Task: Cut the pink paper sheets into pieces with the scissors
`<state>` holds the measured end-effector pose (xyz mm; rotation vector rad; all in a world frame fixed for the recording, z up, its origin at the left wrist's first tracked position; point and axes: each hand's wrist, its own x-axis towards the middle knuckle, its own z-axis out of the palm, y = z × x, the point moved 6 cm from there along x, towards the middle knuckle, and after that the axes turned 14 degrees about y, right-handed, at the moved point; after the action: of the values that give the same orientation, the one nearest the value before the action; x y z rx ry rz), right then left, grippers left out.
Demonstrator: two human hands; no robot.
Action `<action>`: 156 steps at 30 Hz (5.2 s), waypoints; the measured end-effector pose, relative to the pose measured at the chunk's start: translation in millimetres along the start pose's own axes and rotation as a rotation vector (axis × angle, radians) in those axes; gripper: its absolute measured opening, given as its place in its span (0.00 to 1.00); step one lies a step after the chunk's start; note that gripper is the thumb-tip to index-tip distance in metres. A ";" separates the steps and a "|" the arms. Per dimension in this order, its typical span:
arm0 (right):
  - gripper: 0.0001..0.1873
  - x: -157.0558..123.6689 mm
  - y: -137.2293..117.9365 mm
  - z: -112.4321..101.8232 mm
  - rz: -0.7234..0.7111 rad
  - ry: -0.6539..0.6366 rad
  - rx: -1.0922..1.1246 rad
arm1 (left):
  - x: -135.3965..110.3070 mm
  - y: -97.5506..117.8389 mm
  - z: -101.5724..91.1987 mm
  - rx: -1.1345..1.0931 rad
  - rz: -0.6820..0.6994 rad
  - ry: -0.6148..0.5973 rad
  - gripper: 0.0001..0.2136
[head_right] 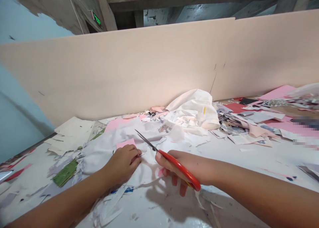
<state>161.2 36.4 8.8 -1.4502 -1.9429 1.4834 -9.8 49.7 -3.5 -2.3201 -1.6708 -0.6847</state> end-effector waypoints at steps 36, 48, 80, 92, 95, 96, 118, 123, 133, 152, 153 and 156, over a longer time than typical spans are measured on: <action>0.33 -5.1 -9.9 29.1 0.379 -0.145 -0.094 | -3.3 4.4 -4.5 0.021 0.036 0.125 0.12; 0.33 2.2 -3.5 30.4 0.442 -0.162 -0.102 | 0.2 -52.2 -0.2 -0.012 0.011 -0.053 0.20; 0.32 2.5 -1.4 33.3 0.458 -0.158 -0.087 | 12.5 -80.0 -6.3 -0.185 -0.018 0.200 0.11; 0.32 3.5 -0.3 35.1 0.430 -0.173 -0.086 | 14.3 -81.0 -8.0 -0.144 -0.053 0.193 0.11; 0.32 3.1 -0.5 35.2 0.428 -0.171 -0.087 | 18.1 -90.3 -22.5 -0.097 -0.101 0.225 0.11; 0.32 3.1 -0.6 35.2 0.429 -0.171 -0.087 | 19.1 -94.0 -29.1 -0.072 -0.129 0.248 0.12; 0.35 1.2 -0.6 30.2 0.331 -0.240 -0.066 | 3.8 -85.0 -37.9 0.178 -0.373 -0.026 0.15; 0.31 -13.2 -13.7 19.1 0.315 -0.269 -0.050 | -3.9 -140.0 -45.6 0.160 -0.473 -0.317 0.10; 0.34 25.4 -41.4 92.5 0.334 -0.330 0.097 | -14.5 -141.9 -17.5 0.031 -0.407 -0.507 0.10; 0.32 54.9 -61.9 133.0 0.392 -0.290 0.206 | -16.0 -142.6 -31.6 -0.176 -0.442 -0.552 0.09; 0.33 56.0 -63.0 134.9 0.390 -0.289 0.211 | -16.0 -142.1 -31.8 -0.178 -0.441 -0.556 0.09; 0.33 60.3 -66.2 139.3 0.368 -0.278 0.231 | -15.9 -139.8 -32.2 -0.184 -0.434 -0.566 0.09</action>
<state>-1.3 13.4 -13.2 -1.6271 -1.6278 2.0936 -152.4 70.3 2.4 -2.4457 -2.5019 -0.2540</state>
